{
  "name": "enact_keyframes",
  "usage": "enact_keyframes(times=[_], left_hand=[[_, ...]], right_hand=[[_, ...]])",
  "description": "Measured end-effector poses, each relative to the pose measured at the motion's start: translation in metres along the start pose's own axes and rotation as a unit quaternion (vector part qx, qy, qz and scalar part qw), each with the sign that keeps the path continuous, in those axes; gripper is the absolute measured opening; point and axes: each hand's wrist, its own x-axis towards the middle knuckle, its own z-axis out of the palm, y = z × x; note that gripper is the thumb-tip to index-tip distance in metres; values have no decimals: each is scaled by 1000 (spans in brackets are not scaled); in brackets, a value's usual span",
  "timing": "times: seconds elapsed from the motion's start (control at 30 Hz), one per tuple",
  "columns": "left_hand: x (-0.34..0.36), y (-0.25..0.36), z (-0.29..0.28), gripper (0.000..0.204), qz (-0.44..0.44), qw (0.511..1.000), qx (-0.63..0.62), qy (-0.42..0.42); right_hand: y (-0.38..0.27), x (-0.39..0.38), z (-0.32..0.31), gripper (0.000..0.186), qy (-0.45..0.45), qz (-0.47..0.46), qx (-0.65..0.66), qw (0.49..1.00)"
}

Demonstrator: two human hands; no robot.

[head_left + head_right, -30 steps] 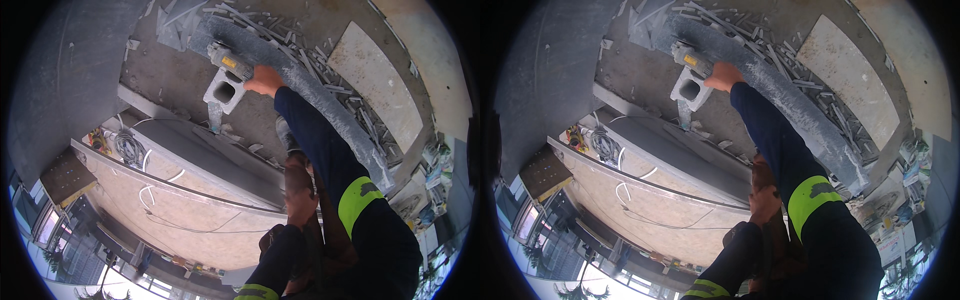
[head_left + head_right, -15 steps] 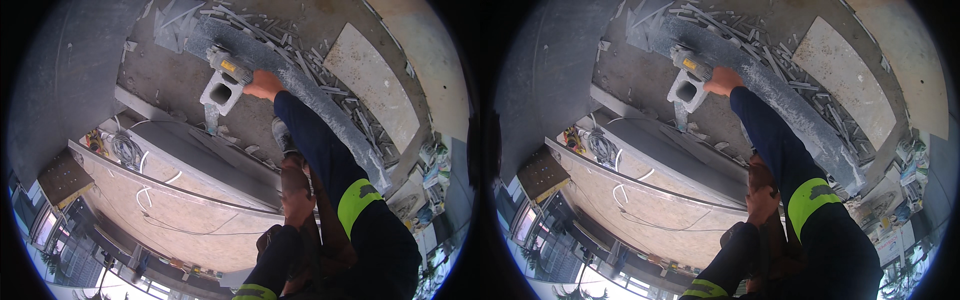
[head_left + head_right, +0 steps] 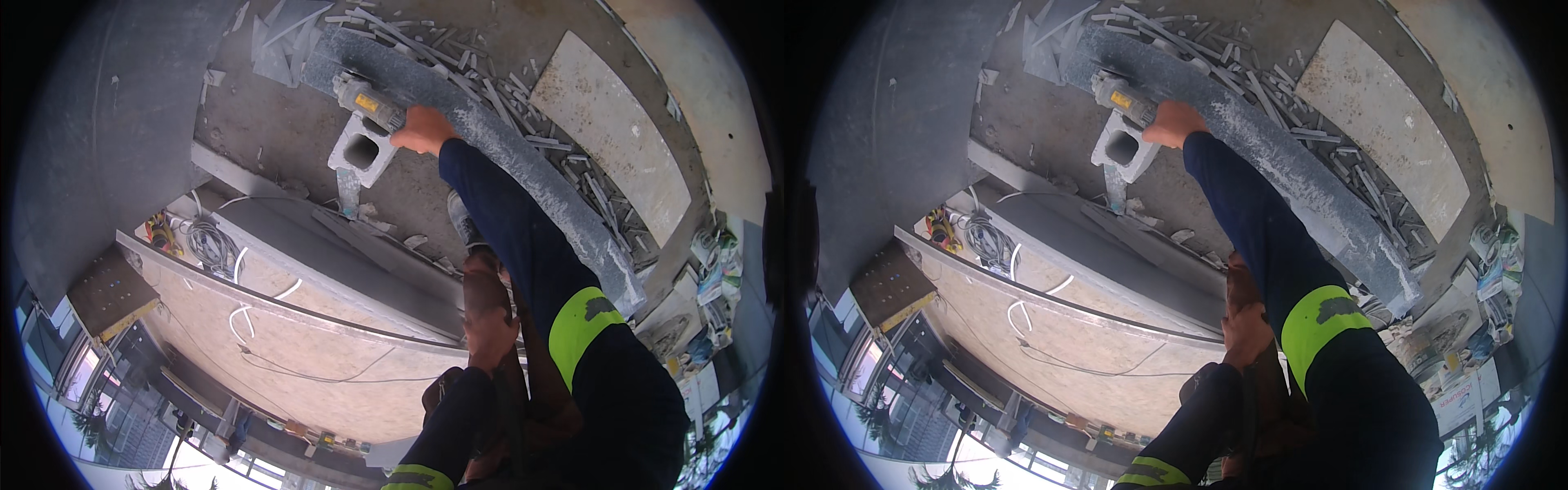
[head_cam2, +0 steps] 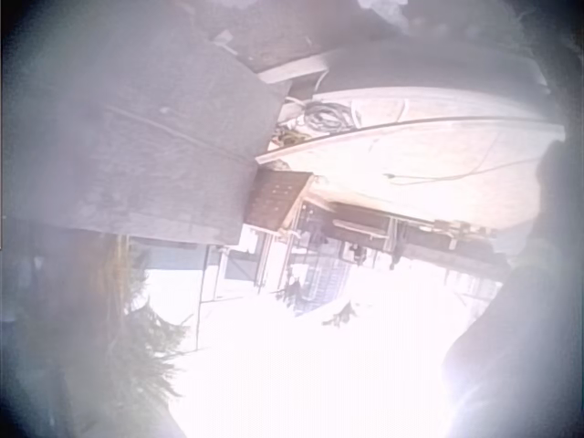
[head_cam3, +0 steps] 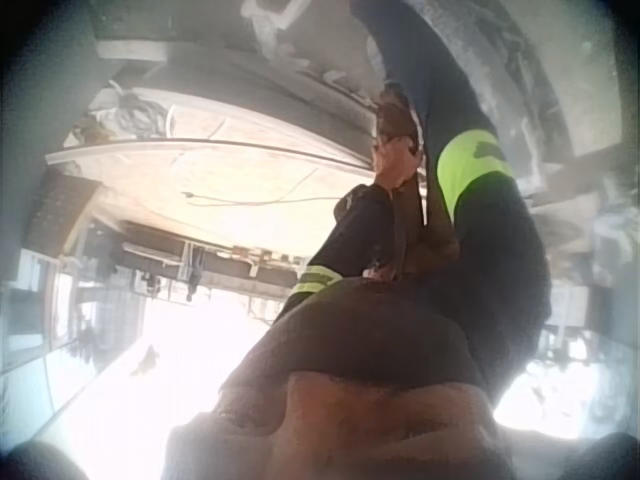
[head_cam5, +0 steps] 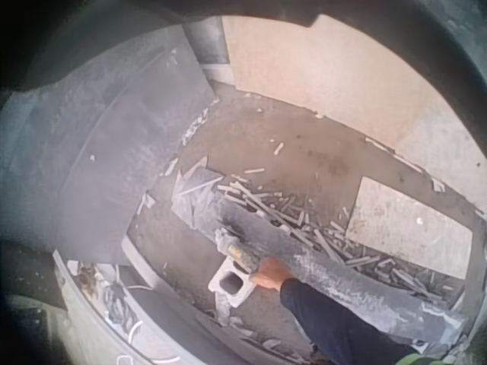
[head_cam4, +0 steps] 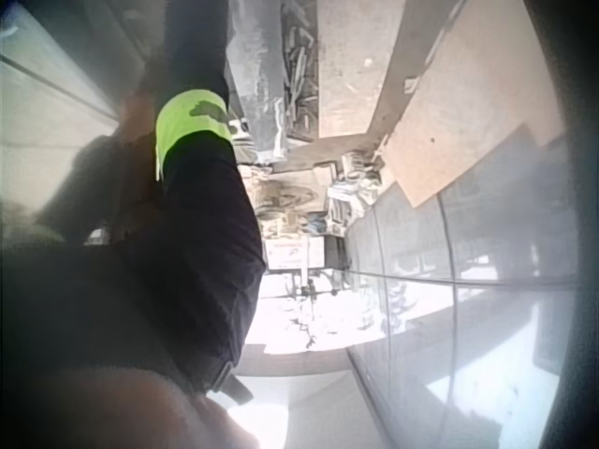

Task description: The person uses an angle grinder to cut a long gray stone slab resting on cinder blocks. The person holds the tool with both hands and guides it along the slab, producing dust and debris. Another worker briefly moves a curved metal piece nearby.

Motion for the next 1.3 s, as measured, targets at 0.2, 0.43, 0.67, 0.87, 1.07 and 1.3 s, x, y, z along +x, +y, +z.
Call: enact_keyframes(times=[0.2,0.43,0.67,0.87,1.07,1.3], left_hand=[[6,-11,18,43,22,999,-25,27],[4,-7,9,46,13,1000,-7,7],[3,-12,11,46,17,999,-4,27],[7,-15,15,44,26,999,-36,27],[7,-19,20,42,29,998,-35,31],[2,-10,6,50,18,999,36,15]], right_hand=[[6,-9,3,53,28,-11,-15,999],[9,-19,3,54,38,-12,-27,999],[5,-20,5,54,29,-11,-14,999],[10,0,5,43,63,-43,-1,997],[10,-6,9,46,65,-44,0,997],[18,-21,5,55,54,-29,-38,997]])
